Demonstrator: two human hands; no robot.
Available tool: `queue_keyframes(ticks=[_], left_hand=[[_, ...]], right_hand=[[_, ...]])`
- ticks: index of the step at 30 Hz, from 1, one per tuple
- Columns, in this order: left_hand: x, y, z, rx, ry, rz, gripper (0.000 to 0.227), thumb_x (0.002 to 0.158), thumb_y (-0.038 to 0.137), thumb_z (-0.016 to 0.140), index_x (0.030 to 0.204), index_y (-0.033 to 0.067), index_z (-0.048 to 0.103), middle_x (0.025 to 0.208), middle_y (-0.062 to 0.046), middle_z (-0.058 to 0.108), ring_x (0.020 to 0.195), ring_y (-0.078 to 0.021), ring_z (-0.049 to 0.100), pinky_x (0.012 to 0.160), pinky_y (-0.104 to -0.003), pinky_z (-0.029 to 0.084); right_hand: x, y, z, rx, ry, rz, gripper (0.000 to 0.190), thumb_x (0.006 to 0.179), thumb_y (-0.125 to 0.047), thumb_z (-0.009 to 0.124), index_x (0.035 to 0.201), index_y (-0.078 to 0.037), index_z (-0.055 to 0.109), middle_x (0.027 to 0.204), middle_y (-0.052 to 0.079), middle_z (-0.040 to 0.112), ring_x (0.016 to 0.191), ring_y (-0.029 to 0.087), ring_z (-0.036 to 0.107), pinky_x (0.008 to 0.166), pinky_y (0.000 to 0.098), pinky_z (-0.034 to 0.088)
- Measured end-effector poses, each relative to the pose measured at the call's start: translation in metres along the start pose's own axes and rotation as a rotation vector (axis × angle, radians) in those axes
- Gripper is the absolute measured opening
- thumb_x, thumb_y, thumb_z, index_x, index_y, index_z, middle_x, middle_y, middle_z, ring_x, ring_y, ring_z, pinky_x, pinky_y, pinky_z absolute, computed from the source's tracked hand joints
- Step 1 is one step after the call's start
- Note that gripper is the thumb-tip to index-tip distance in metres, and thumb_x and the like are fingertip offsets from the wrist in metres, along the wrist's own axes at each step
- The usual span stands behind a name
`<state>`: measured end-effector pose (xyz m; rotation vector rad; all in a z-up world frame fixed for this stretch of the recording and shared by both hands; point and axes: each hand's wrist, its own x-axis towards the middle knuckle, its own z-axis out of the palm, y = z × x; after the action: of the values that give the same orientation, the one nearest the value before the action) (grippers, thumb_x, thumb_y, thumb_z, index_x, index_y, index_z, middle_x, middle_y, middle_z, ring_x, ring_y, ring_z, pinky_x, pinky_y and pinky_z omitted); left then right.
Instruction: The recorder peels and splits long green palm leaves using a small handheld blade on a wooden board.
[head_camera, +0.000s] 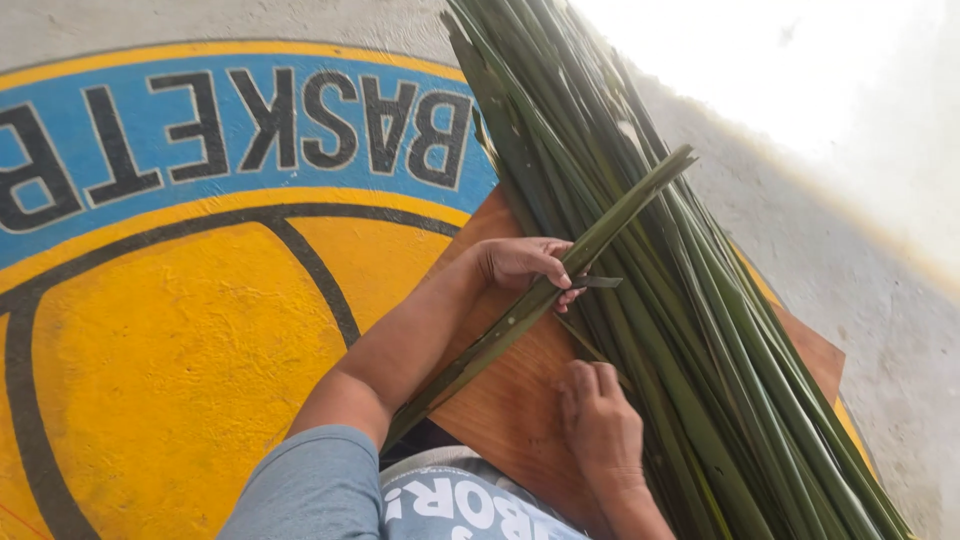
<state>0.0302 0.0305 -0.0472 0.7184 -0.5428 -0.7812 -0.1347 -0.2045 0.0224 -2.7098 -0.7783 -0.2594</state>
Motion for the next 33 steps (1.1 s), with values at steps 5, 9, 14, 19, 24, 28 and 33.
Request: queue_keyframes(ticks=[5,9,14,19,24,28,33], left_hand=[[0.000,0.003,0.001,-0.003,-0.015,-0.014,0.022,0.092,0.005,0.069,0.110,0.0024,0.058,0.098,-0.011,0.067,0.091,-0.0191,0.069,0.087,-0.039,0.060],[0.001,0.002,0.004,0.066,-0.001,0.001,0.025,0.090,0.006,0.070,0.111,0.0037,0.058,0.096,-0.009,0.067,0.091,-0.0179,0.068,0.087,-0.038,0.060],[-0.003,0.006,0.009,0.036,-0.010,0.017,0.027,0.090,0.005,0.072,0.112,0.0039,0.056,0.096,-0.010,0.065,0.090,-0.0188,0.067,0.089,-0.041,0.059],[-0.004,0.010,0.010,0.060,0.028,0.014,0.030,0.086,0.007,0.072,0.111,0.0044,0.056,0.098,-0.010,0.065,0.091,-0.0205,0.067,0.092,-0.042,0.059],[-0.002,0.007,0.002,0.104,0.043,0.012,0.028,0.087,0.007,0.073,0.111,0.0037,0.059,0.098,-0.009,0.067,0.093,-0.0199,0.068,0.092,-0.039,0.058],[0.004,-0.005,-0.005,0.140,0.106,-0.056,0.034,0.087,0.006,0.076,0.117,0.0029,0.062,0.102,-0.009,0.072,0.095,-0.0171,0.069,0.090,-0.033,0.056],[0.011,0.001,0.029,0.146,0.021,-0.062,0.043,0.087,0.006,0.079,0.126,0.0004,0.063,0.110,-0.008,0.073,0.103,-0.0151,0.070,0.097,-0.029,0.056]], right_hand=[[-0.014,0.029,-0.007,-0.152,-0.033,0.162,0.030,0.087,-0.026,0.072,0.111,-0.010,0.067,0.105,0.008,0.067,0.079,0.033,0.071,0.062,0.0421,0.059],[-0.018,0.034,-0.004,-0.201,-0.003,0.170,0.020,0.089,-0.026,0.073,0.101,-0.010,0.071,0.099,0.006,0.070,0.073,0.030,0.071,0.061,0.0394,0.058],[0.007,0.027,0.007,-0.167,0.100,0.085,0.012,0.092,-0.023,0.071,0.093,-0.011,0.072,0.093,0.005,0.071,0.073,0.029,0.071,0.061,0.0396,0.057],[0.051,0.009,0.002,-0.125,0.179,0.047,0.019,0.093,-0.020,0.072,0.108,-0.007,0.070,0.095,0.009,0.071,0.080,0.030,0.071,0.063,0.0419,0.057],[0.049,0.011,0.016,-0.058,0.229,0.041,0.026,0.091,-0.016,0.071,0.114,-0.006,0.067,0.113,0.016,0.066,0.095,0.035,0.070,0.074,0.0427,0.058],[0.042,-0.001,0.008,0.313,0.261,0.141,0.034,0.097,-0.017,0.065,0.128,-0.002,0.062,0.131,0.019,0.058,0.099,0.026,0.069,0.085,0.0377,0.058],[0.051,0.024,0.019,1.066,0.269,0.249,0.046,0.108,-0.024,0.053,0.148,-0.002,0.045,0.122,0.008,0.059,0.109,0.015,0.060,0.097,0.0319,0.051]])
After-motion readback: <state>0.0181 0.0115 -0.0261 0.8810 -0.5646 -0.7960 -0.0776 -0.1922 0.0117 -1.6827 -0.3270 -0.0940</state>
